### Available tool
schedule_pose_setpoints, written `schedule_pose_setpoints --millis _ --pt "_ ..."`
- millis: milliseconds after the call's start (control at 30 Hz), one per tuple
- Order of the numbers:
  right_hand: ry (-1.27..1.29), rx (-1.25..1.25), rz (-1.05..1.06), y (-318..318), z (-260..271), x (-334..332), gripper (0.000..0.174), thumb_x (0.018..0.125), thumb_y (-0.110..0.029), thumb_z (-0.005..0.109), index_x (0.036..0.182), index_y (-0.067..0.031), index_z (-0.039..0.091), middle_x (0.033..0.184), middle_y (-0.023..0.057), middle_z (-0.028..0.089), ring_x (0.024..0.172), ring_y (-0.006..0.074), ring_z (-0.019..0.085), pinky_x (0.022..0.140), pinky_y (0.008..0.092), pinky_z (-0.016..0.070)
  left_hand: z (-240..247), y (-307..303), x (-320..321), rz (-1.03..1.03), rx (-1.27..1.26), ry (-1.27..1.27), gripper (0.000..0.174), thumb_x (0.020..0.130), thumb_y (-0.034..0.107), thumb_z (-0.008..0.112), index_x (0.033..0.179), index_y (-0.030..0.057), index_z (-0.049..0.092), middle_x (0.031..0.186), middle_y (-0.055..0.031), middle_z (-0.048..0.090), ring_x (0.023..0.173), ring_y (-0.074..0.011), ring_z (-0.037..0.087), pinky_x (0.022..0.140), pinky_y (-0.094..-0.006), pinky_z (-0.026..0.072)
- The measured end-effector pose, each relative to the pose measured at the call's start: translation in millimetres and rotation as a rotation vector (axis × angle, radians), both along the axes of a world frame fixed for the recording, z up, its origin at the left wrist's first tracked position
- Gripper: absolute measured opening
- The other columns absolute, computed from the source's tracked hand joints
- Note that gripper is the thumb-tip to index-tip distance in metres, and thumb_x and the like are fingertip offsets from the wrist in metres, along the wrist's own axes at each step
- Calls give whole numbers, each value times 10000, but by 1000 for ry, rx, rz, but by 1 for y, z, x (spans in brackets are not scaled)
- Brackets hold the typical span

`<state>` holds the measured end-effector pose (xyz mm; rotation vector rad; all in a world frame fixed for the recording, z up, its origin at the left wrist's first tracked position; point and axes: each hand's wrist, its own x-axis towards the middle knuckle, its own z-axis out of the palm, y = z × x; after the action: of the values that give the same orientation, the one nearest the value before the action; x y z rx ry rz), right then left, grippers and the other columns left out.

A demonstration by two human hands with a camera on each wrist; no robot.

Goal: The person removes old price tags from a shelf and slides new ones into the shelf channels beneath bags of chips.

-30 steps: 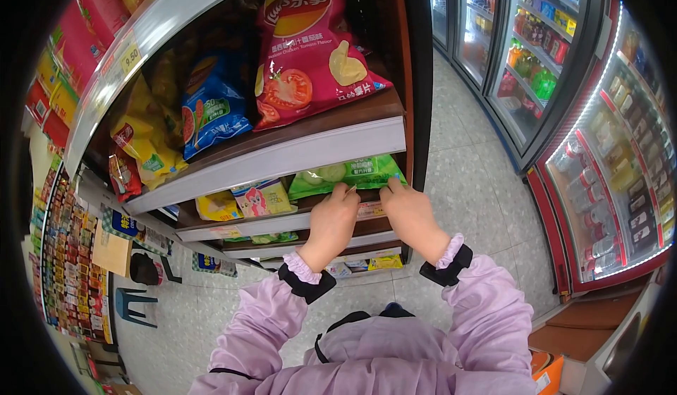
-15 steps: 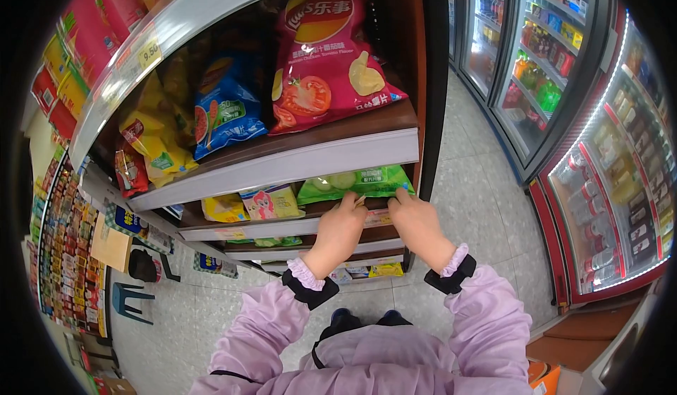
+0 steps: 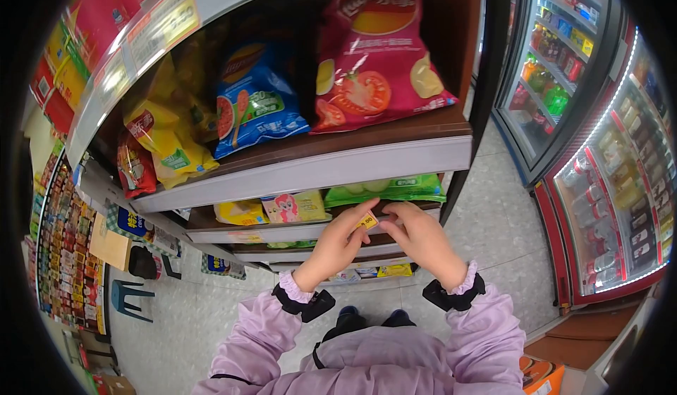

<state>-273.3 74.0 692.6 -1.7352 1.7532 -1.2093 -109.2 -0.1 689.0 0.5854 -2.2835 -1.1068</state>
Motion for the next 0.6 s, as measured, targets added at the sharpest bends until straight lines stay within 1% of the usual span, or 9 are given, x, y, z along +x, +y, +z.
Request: schedule_pose_setpoints --millis 33,67,100,133,200,333,400,533,600 --pt "-5 5 6 -4 -1 7 232 791 -190 602 911 6 571 838 120 587 644 243 578 566 313 458 0 -2 5 -4 188 73 558 762 -97 431 1284 92 375 960 -103 514 697 -150 559 601 -255 455" --pt "-57 17 23 -8 -1 13 223 788 -167 609 915 10 562 798 98 572 612 183 548 545 278 437 -1 -4 10 -8 376 148 589 771 -103 400 1319 99 323 931 -87 514 677 -133 542 599 -247 448" --pt "-108 29 38 -12 -1 19 218 786 -144 616 920 15 552 759 75 557 579 124 518 525 242 417 0 -7 16 -2 380 146 589 771 -103 400 1319 99 323 931 -87 514 677 -133 542 599 -247 448" --pt "-111 33 41 -17 0 24 218 786 -144 616 920 15 552 759 75 557 579 124 518 525 242 417 0 -12 22 -20 455 166 589 781 -94 405 1329 85 286 937 -84 517 677 -123 544 590 -241 450" --pt "-175 45 98 -25 0 35 196 769 -138 640 865 11 554 722 43 549 569 79 485 512 215 393 2 -21 34 -53 575 150 613 789 -81 428 1345 51 208 953 -93 528 682 -114 558 561 -219 454" --pt "-198 88 114 -34 5 51 197 762 -140 646 831 18 553 692 67 560 541 108 504 507 233 405 4 -29 51 -76 631 179 593 796 -71 428 1340 54 226 971 -102 536 693 -113 570 541 -211 455" --pt "-245 87 107 -38 4 58 164 766 -122 640 805 17 564 663 44 557 538 84 493 502 223 398 7 -33 59 -97 670 157 565 803 -64 422 1329 37 244 1005 -104 530 727 -124 582 572 -217 472" --pt "-316 89 61 -44 -2 70 151 771 -116 639 797 17 573 655 29 558 541 68 483 499 218 392 5 -41 76 -143 680 200 527 812 -53 414 1314 9 265 1067 -112 514 777 -139 590 631 -234 489" --pt "-374 136 98 -47 -7 73 128 789 -101 627 830 11 582 699 -4 568 589 25 476 519 181 380 4 -45 85 -215 748 223 495 823 -39 407 1301 -14 282 1125 -123 495 827 -155 591 687 -253 495"
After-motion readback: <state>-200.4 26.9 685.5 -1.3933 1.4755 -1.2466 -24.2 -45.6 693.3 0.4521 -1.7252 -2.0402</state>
